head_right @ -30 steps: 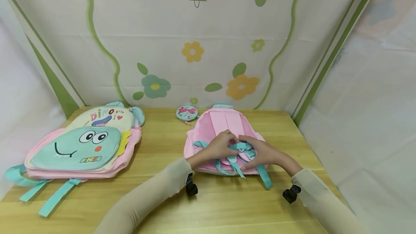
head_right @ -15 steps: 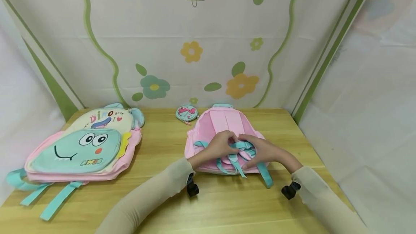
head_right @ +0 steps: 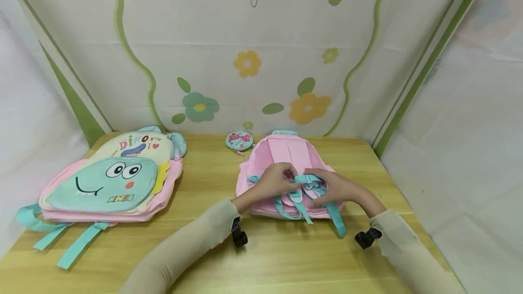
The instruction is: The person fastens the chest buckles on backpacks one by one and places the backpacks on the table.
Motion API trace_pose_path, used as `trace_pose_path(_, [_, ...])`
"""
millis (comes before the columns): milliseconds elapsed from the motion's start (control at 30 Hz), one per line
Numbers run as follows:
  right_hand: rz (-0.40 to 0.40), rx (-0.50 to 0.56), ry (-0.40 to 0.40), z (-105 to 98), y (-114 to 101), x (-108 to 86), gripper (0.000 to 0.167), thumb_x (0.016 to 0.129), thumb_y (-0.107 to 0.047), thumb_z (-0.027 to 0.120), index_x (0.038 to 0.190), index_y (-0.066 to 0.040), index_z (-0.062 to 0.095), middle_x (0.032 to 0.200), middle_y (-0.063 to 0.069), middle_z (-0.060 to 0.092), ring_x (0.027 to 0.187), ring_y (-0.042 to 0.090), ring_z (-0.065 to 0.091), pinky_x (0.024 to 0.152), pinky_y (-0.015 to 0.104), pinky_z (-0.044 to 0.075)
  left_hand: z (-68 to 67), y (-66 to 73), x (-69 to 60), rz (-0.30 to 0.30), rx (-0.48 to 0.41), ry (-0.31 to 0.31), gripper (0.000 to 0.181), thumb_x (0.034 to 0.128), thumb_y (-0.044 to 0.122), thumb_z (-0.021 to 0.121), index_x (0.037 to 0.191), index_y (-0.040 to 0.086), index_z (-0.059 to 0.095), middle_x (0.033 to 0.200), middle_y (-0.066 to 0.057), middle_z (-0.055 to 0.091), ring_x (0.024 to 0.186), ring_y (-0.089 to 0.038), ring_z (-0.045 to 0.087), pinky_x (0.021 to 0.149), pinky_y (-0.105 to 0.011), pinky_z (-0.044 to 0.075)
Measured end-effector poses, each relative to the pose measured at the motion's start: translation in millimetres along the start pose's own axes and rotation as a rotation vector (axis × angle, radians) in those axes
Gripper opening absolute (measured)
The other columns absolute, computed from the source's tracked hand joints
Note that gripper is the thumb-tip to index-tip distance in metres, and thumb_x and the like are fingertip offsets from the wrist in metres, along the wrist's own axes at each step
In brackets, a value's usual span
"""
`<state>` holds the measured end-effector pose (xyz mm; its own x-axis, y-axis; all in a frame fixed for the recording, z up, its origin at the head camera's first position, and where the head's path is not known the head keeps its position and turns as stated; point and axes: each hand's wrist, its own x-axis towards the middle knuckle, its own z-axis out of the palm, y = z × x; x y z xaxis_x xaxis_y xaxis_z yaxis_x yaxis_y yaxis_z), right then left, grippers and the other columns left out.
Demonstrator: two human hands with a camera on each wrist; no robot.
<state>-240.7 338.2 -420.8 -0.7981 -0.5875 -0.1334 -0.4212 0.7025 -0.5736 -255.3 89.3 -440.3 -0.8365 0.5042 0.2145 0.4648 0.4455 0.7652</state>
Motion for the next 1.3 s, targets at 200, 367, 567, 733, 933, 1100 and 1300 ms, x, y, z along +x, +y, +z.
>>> trace_pose_path(200, [0.004,-0.007,0.002,-2,1,1.2,0.096,0.081,-0.040,0.086,0.155,-0.003,0.038,0.157,0.022,0.041,0.141,0.046,0.041,0.105,0.063,0.045,-6.7,-0.5,-2.3,0.020,-0.043,-0.002,0.017,0.0859,0.022,0.083,0.093,0.012,0.071,0.091,0.000,0.071,0.083,-0.007,0.063,0.076,-0.014,0.049])
trace_pose_path(367, [-0.016,-0.009,0.021,0,1,2.3,0.094,0.083,-0.040,0.085,0.155,-0.002,0.038,0.157,0.022,0.042,0.142,0.046,0.041,0.106,0.065,0.043,-10.9,-2.1,-1.9,0.018,-0.065,-0.008,0.016,0.0854,0.020,0.084,0.093,0.013,0.072,0.090,0.001,0.071,0.083,-0.004,0.062,0.078,-0.014,0.050])
trace_pose_path(567, [-0.015,0.001,0.036,2,2,2.4,0.094,0.083,-0.041,0.085,0.155,-0.003,0.039,0.157,0.021,0.043,0.142,0.045,0.042,0.106,0.064,0.043,-15.4,-3.3,-2.0,0.030,-0.117,-0.008,0.016,0.0839,0.017,0.084,0.093,0.012,0.072,0.091,-0.001,0.072,0.083,-0.007,0.064,0.078,-0.015,0.051])
trace_pose_path(733, [-0.012,-0.006,0.042,4,4,2.4,0.094,0.083,-0.041,0.084,0.155,-0.003,0.038,0.157,0.023,0.042,0.143,0.047,0.040,0.108,0.067,0.041,-16.3,-6.6,-1.7,0.055,-0.155,-0.007,0.017,0.0828,0.015,0.085,0.094,0.010,0.073,0.091,-0.004,0.072,0.084,-0.012,0.066,0.077,-0.016,0.052])
trace_pose_path(933, [0.003,0.006,0.034,3,4,2.5,0.094,0.083,-0.042,0.084,0.155,-0.003,0.038,0.158,0.020,0.043,0.143,0.047,0.040,0.109,0.067,0.040,-17.5,-12.8,-3.3,0.078,-0.173,-0.042,0.016,0.0830,0.015,0.083,0.093,0.011,0.072,0.091,-0.003,0.072,0.082,-0.009,0.064,0.078,-0.016,0.053])
trace_pose_path(1100, [0.005,0.001,0.034,2,3,4.0,0.093,0.084,-0.043,0.083,0.155,-0.003,0.039,0.157,0.019,0.044,0.142,0.045,0.042,0.109,0.065,0.041,-19.5,-16.7,-4.4,0.086,-0.166,-0.057,0.015,0.0832,0.016,0.083,0.092,0.012,0.072,0.091,-0.003,0.072,0.082,-0.006,0.063,0.079,-0.017,0.053])
trace_pose_path(1300, [0.005,-0.026,0.044,-1,1,3.6,0.087,0.086,-0.041,0.082,0.153,-0.003,0.042,0.153,0.018,0.049,0.138,0.043,0.046,0.106,0.063,0.044,-23.3,-18.3,-3.8,0.091,-0.179,-0.063,0.015,0.0818,0.016,0.083,0.090,0.012,0.071,0.093,-0.009,0.073,0.084,-0.013,0.066,0.077,-0.018,0.053])
